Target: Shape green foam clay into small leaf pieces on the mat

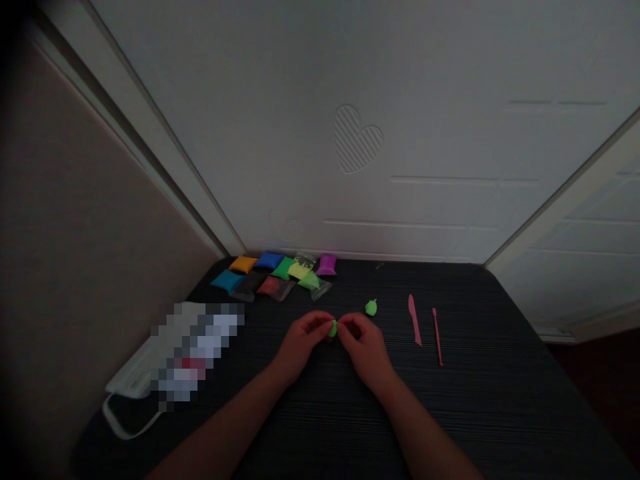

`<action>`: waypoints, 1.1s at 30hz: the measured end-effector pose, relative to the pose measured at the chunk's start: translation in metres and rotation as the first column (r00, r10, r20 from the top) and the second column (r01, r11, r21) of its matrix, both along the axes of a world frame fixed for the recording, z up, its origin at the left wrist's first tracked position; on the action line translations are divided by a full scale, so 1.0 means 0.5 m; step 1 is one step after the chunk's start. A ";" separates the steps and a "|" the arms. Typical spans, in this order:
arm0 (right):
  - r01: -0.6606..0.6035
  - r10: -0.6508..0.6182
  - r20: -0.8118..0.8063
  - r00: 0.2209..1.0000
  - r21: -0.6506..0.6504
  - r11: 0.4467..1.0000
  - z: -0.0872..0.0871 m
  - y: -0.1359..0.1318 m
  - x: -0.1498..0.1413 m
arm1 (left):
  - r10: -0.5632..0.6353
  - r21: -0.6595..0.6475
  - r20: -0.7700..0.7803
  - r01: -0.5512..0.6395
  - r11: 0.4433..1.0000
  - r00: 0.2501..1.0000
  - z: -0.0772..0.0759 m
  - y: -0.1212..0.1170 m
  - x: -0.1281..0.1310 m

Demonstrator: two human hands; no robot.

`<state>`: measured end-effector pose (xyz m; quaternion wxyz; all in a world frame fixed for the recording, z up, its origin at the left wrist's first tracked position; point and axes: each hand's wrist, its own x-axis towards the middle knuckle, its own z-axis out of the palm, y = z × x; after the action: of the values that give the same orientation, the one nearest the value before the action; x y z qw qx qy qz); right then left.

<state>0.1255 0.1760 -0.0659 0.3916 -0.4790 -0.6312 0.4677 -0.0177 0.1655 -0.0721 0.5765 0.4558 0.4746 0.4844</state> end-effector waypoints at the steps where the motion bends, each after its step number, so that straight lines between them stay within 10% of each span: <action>1: 0.001 -0.001 0.008 1.000 0.003 1.000 -0.001 -0.001 0.000 | 0.000 -0.003 -0.005 0.000 1.000 1.000 -0.001 0.000 0.000; 33: -0.036 0.027 -0.091 0.995 -0.105 0.994 0.001 0.003 0.001 | 0.030 0.046 -0.091 -0.026 0.999 0.995 0.003 -0.002 -0.004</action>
<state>0.1259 0.1774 -0.0654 0.3860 -0.4677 -0.5946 0.5278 -0.0196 0.1645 -0.0708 0.5371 0.4836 0.4959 0.4814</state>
